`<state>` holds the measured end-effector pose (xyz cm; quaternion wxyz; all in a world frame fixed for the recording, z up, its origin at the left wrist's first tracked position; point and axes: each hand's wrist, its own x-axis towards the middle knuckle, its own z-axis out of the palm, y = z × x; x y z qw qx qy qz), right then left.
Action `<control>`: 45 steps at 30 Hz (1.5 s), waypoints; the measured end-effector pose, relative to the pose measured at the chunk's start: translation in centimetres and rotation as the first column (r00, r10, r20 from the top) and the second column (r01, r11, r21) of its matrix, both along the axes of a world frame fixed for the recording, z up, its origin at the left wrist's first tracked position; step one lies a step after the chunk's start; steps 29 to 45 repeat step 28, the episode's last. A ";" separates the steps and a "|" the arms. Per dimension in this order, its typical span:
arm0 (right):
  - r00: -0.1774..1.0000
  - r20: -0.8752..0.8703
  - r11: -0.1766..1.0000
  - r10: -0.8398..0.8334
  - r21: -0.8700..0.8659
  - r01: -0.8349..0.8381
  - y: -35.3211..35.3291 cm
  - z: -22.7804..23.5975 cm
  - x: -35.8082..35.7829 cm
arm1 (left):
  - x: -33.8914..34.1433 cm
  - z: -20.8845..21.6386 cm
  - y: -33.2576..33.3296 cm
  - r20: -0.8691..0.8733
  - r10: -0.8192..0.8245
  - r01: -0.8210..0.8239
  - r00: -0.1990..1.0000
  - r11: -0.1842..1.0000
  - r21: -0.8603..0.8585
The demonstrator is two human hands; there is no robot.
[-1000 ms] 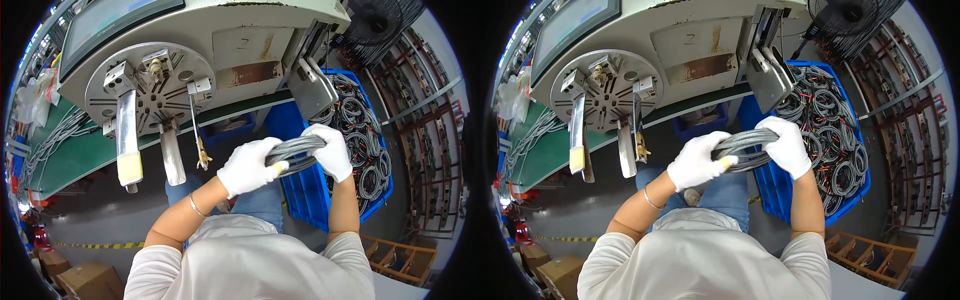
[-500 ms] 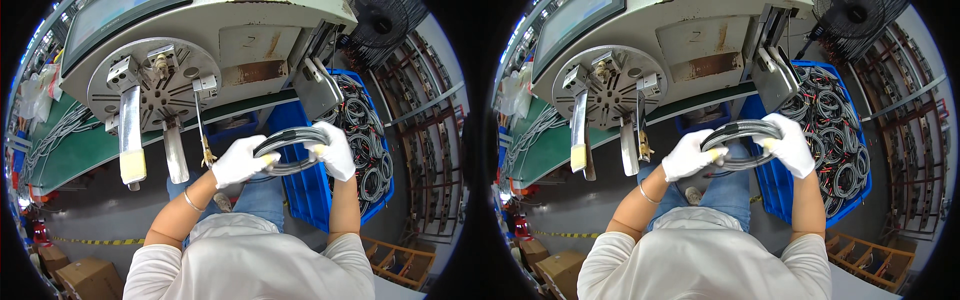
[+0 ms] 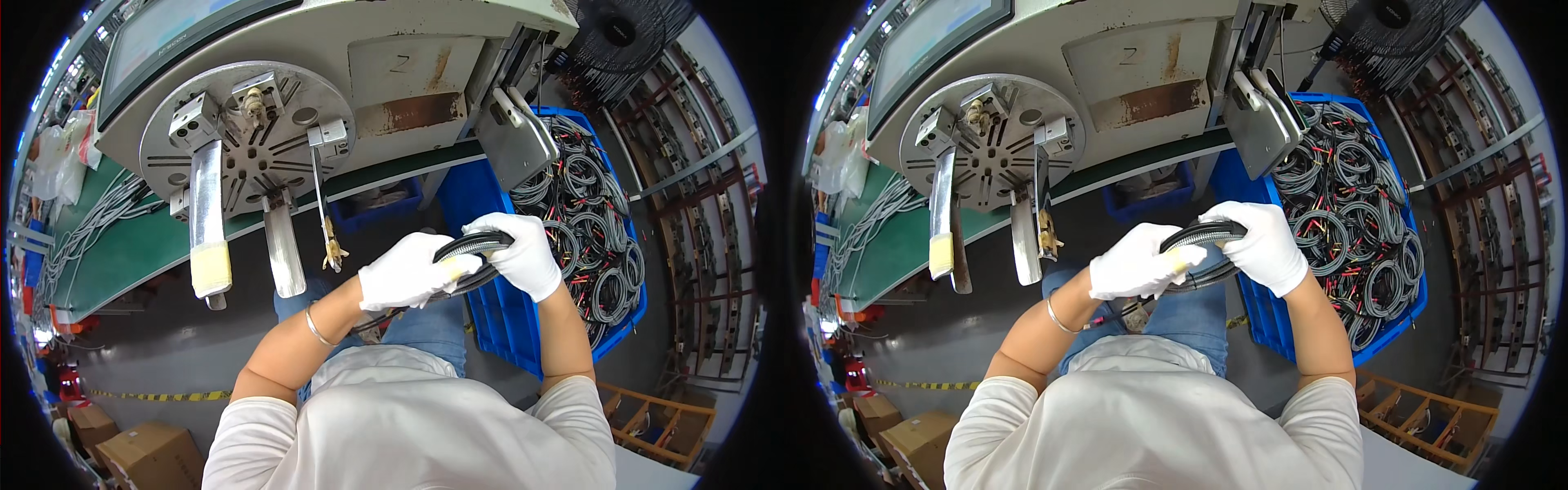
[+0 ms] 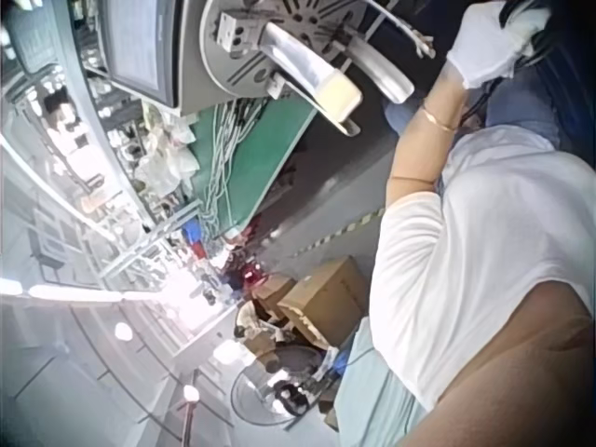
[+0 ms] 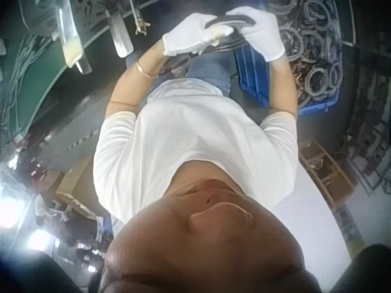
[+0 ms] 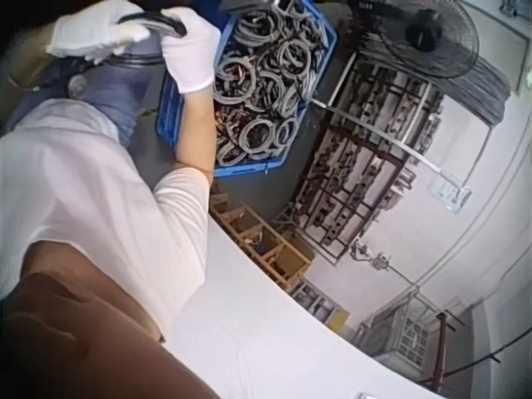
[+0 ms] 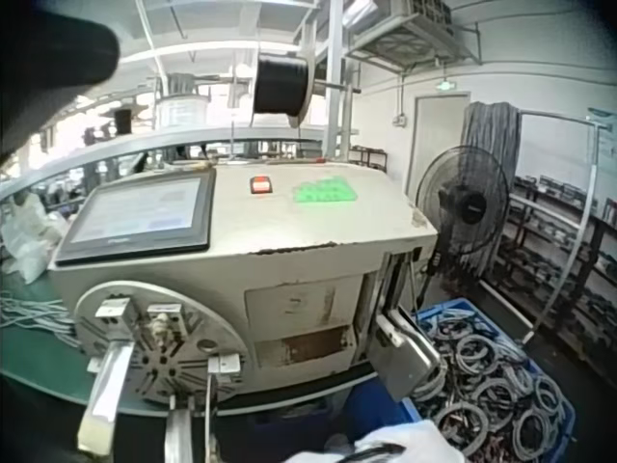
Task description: Winding long cables into coils using a winding machine and placing them into a storage bin.
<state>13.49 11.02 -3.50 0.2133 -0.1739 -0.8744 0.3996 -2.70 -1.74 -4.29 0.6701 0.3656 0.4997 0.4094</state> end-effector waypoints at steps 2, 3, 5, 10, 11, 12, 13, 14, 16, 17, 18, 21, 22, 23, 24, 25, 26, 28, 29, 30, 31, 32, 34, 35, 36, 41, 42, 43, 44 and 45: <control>0.999 0.019 0.999 -0.027 -0.034 0.028 0.0 -0.2 0.4 | 0.8 -0.4 0.1 0.001 0.061 -0.061 0.998 0.997 0.043; 0.999 0.029 0.999 -0.015 -0.039 0.016 0.3 -0.1 0.8 | 0.8 -0.5 0.1 -0.015 0.063 -0.062 0.998 0.997 0.037; 0.999 0.046 0.999 0.010 -0.049 -0.008 0.6 0.1 1.3 | 0.3 -0.8 0.0 0.002 -0.007 0.007 1.000 0.995 0.100; 0.985 0.118 0.985 -0.127 -0.104 0.140 0.8 0.7 0.7 | 0.6 -0.4 0.5 -0.133 -0.015 0.028 0.991 0.995 0.098; 0.983 0.120 0.990 -0.141 0.004 0.142 0.6 1.2 0.7 | 0.9 -0.1 0.7 -0.133 -0.012 0.026 0.991 0.994 0.105; 0.980 0.123 0.984 -0.157 0.107 0.144 0.2 1.6 0.8 | 1.5 0.3 1.0 -0.204 -0.025 0.049 0.979 0.993 0.110; 0.984 0.097 0.966 -0.151 0.227 0.126 0.0 2.0 0.8 | 2.0 0.8 1.3 -0.275 -0.040 0.074 0.961 0.991 0.115; 0.976 0.120 0.966 -0.180 0.210 0.153 -0.1 2.4 0.8 | 2.4 1.3 1.6 -0.346 -0.054 0.102 0.937 0.987 0.121; 0.988 0.076 0.965 -0.133 0.237 0.111 0.4 3.2 0.9 | 3.0 2.6 1.8 -0.450 0.028 0.091 0.892 0.966 0.241; 0.993 0.057 0.963 -0.107 0.255 0.089 0.7 3.6 1.0 | 3.3 3.3 1.9 -0.529 0.129 0.083 0.838 0.930 0.359; 0.992 0.054 0.960 -0.115 0.262 0.097 1.1 4.0 1.3 | 3.6 4.0 2.1 -0.601 0.207 0.097 0.772 0.896 0.433; 0.956 -0.223 0.977 -0.189 0.057 0.207 3.0 4.8 2.8 | 4.7 6.1 2.6 -0.484 0.787 0.233 0.383 0.424 0.875; 0.952 -0.232 0.973 -0.202 0.060 0.221 3.9 5.1 3.4 | 4.9 6.6 2.6 -0.370 0.876 0.276 0.309 0.289 0.916; 0.914 -0.319 0.960 -0.251 0.037 0.277 5.1 5.6 4.2 | 4.9 7.1 1.6 -0.355 0.824 0.351 0.442 0.206 0.914; 0.865 -0.417 0.952 -0.279 -0.004 0.305 6.2 6.0 4.8 | 4.9 7.5 0.5 -0.347 0.751 0.412 0.562 0.110 0.904; 0.860 -0.414 0.942 -0.298 0.019 0.336 7.2 6.1 5.4 | 5.2 7.7 0.2 -0.350 0.652 0.453 0.672 0.011 0.892; 0.825 -0.461 0.944 -0.327 -0.130 0.302 8.1 6.0 5.7 | 5.5 7.7 -0.1 -0.347 0.657 0.464 0.669 -0.006 0.886; 0.772 -0.501 0.907 -0.391 -0.351 0.233 9.3 5.6 6.3 | 5.8 7.4 0.4 -0.493 0.478 0.460 0.727 0.194 0.867; 0.772 -0.501 0.907 -0.391 -0.351 0.233 9.3 5.6 6.3 | 5.8 7.4 0.4 -0.493 0.478 0.460 0.727 0.194 0.867; 0.772 -0.501 0.907 -0.391 -0.351 0.233 9.3 5.6 6.3 | 5.8 7.4 0.4 -0.493 0.478 0.460 0.727 0.194 0.867; 0.772 -0.501 0.907 -0.391 -0.351 0.233 9.3 5.6 6.3 | 5.8 7.4 0.4 -0.493 0.478 0.460 0.727 0.194 0.867; 0.772 -0.501 0.907 -0.391 -0.351 0.233 9.3 5.6 6.3 | 5.8 7.4 0.4 -0.493 0.478 0.460 0.727 0.194 0.867; 0.772 -0.501 0.907 -0.391 -0.351 0.233 9.3 5.6 6.3 | 5.8 7.4 0.4 -0.493 0.478 0.460 0.727 0.194 0.867; 0.772 -0.501 0.907 -0.391 -0.351 0.233 9.3 5.6 6.3 | 5.8 7.4 0.4 -0.493 0.478 0.460 0.727 0.194 0.867; 0.772 -0.501 0.907 -0.391 -0.351 0.233 9.3 5.6 6.3 | 5.8 7.4 0.4 -0.493 0.478 0.460 0.727 0.194 0.867; 0.772 -0.501 0.907 -0.391 -0.351 0.233 9.3 5.6 6.3 | 5.8 7.4 0.4 -0.493 0.478 0.460 0.727 0.194 0.867; 0.772 -0.501 0.907 -0.391 -0.351 0.233 9.3 5.6 6.3 | 5.8 7.4 0.4 -0.493 0.478 0.460 0.727 0.194 0.867; 0.772 -0.501 0.907 -0.391 -0.351 0.233 9.3 5.6 6.3 | 5.8 7.4 0.4 -0.493 0.478 0.460 0.727 0.194 0.867; 0.772 -0.501 0.907 -0.391 -0.351 0.233 9.3 5.6 6.3 | 5.8 7.4 0.4 -0.493 0.478 0.460 0.727 0.194 0.867; 0.772 -0.501 0.907 -0.391 -0.351 0.233 9.3 5.6 6.3 | 5.8 7.4 0.4 -0.493 0.478 0.460 0.727 0.194 0.867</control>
